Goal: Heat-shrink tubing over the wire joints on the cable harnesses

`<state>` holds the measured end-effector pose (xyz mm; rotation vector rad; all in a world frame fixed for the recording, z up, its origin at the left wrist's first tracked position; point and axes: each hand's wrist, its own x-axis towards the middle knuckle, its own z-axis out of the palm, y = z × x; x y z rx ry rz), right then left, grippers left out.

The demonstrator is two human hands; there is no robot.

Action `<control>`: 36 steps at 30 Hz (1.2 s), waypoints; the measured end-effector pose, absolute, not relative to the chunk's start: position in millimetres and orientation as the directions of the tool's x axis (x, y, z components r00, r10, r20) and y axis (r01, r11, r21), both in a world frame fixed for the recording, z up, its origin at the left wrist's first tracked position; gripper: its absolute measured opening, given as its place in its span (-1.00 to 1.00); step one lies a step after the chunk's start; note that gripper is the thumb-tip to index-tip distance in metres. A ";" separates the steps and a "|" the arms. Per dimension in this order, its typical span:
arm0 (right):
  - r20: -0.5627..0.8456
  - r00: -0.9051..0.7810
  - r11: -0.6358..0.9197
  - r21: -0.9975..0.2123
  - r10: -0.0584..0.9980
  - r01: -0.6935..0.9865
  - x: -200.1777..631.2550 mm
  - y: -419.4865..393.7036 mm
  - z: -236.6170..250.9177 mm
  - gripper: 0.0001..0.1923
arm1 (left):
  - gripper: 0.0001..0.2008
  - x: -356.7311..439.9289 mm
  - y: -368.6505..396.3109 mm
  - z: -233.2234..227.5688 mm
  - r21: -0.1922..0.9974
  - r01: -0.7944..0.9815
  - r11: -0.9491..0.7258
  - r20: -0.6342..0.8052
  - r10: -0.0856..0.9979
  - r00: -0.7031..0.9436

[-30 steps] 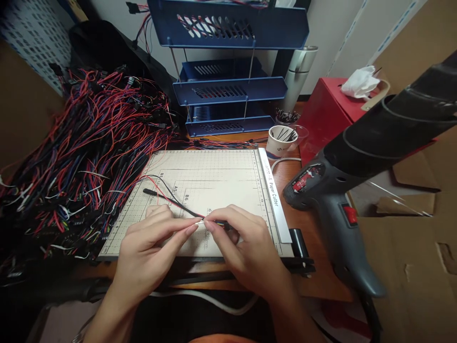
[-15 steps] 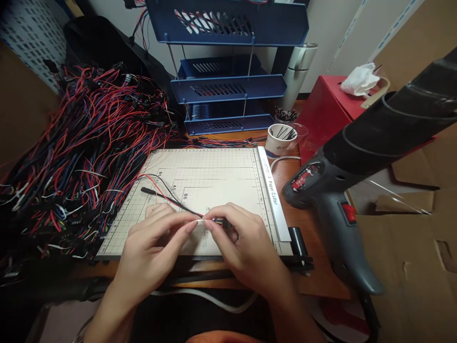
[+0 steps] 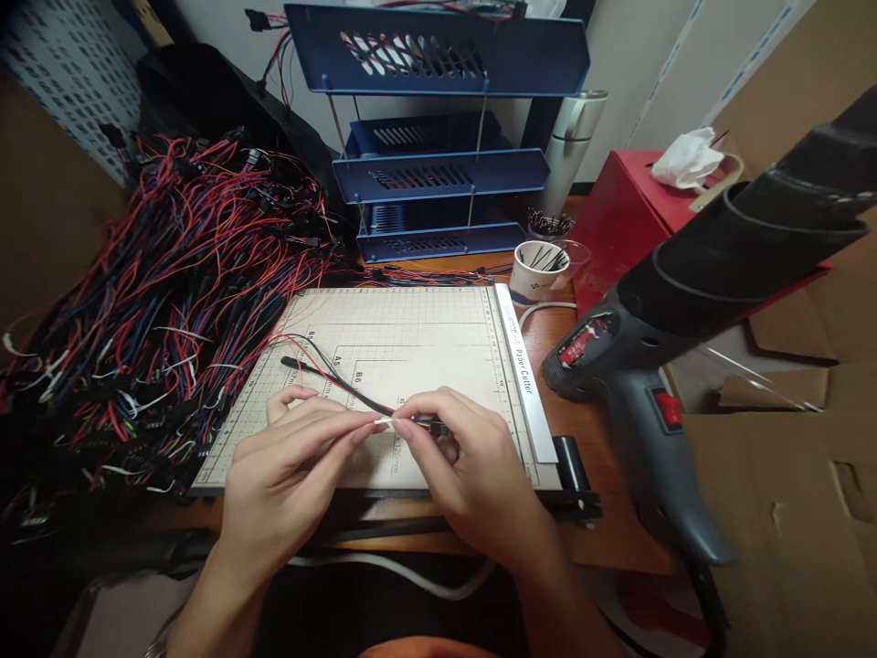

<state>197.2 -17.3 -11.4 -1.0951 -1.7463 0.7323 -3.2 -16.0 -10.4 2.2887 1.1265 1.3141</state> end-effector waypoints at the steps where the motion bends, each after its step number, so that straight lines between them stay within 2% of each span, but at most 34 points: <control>1: 0.389 -0.193 0.433 -0.829 0.901 0.354 197.3 -17.2 -11.4 -0.89 | -0.78 -3.7 -15.8 -10.8 0.573 0.482 -0.663 0.611 0.737 0.288; 12: 0.406 -0.278 0.482 -0.818 0.870 0.313 199.0 -14.8 -9.6 -0.86 | -0.76 -3.8 -15.3 -11.1 0.594 0.462 -0.658 0.600 0.745 0.291; 19: 0.296 -0.161 0.335 -0.879 0.941 0.341 196.9 -17.7 -6.2 -0.90 | -0.81 -3.4 -16.8 -10.5 0.617 0.496 -0.611 0.565 0.782 0.262; 36: 0.286 -0.218 0.348 -0.872 0.933 0.343 197.5 -14.8 -6.9 -0.88 | -0.81 -3.2 -17.2 -9.7 0.625 0.476 -0.618 0.556 0.781 0.284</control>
